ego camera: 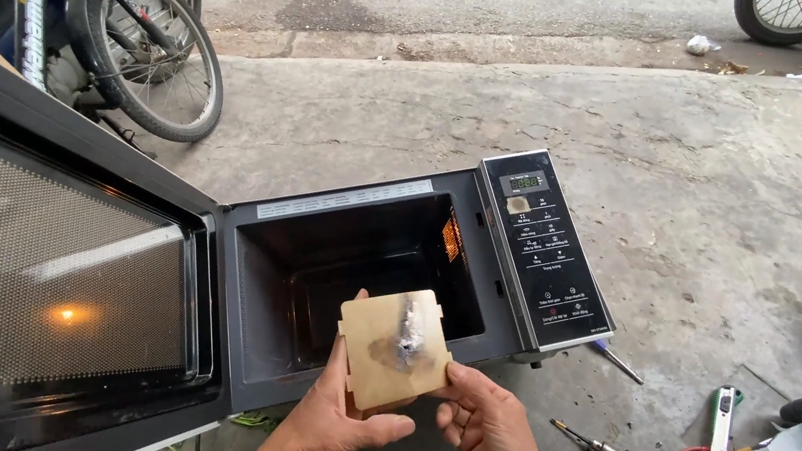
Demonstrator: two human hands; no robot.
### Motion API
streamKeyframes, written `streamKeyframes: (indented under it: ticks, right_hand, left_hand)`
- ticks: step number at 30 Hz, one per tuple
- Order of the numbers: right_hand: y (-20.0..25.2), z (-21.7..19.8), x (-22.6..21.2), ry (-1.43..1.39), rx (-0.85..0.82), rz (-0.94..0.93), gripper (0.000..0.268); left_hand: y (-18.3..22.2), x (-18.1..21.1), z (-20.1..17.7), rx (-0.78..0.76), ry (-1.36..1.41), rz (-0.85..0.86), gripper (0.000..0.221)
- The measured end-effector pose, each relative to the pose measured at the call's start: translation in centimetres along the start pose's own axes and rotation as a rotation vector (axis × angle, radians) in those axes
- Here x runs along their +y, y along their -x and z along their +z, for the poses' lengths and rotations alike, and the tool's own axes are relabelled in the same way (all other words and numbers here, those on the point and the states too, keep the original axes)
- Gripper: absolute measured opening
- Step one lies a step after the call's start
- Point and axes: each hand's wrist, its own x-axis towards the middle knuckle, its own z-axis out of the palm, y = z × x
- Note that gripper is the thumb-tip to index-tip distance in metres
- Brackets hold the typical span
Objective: Inspecting a burnt mica waveguide cover and attempting to reinstall it into the microwave oven's internal slot.
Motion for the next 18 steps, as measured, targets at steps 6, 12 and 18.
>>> streamKeyframes:
  ticks: [6,12,18]
  right_hand:
    - [-1.4,1.5,0.5,0.021,0.035,-0.067,0.027]
    - [-3.9,3.0,0.3,0.071,-0.014,-0.122,0.024]
    - [-5.7,3.0,-0.1,0.335,-0.037,-0.244,0.033]
  left_hand:
    - [0.3,2.7,0.1,0.188,0.426,-0.224,0.071]
    - [-2.4,3.2,-1.2,0.386,0.564,-0.323,0.055]
    - [-6.5,-1.4,-5.7,0.414,0.552,-0.300,0.055]
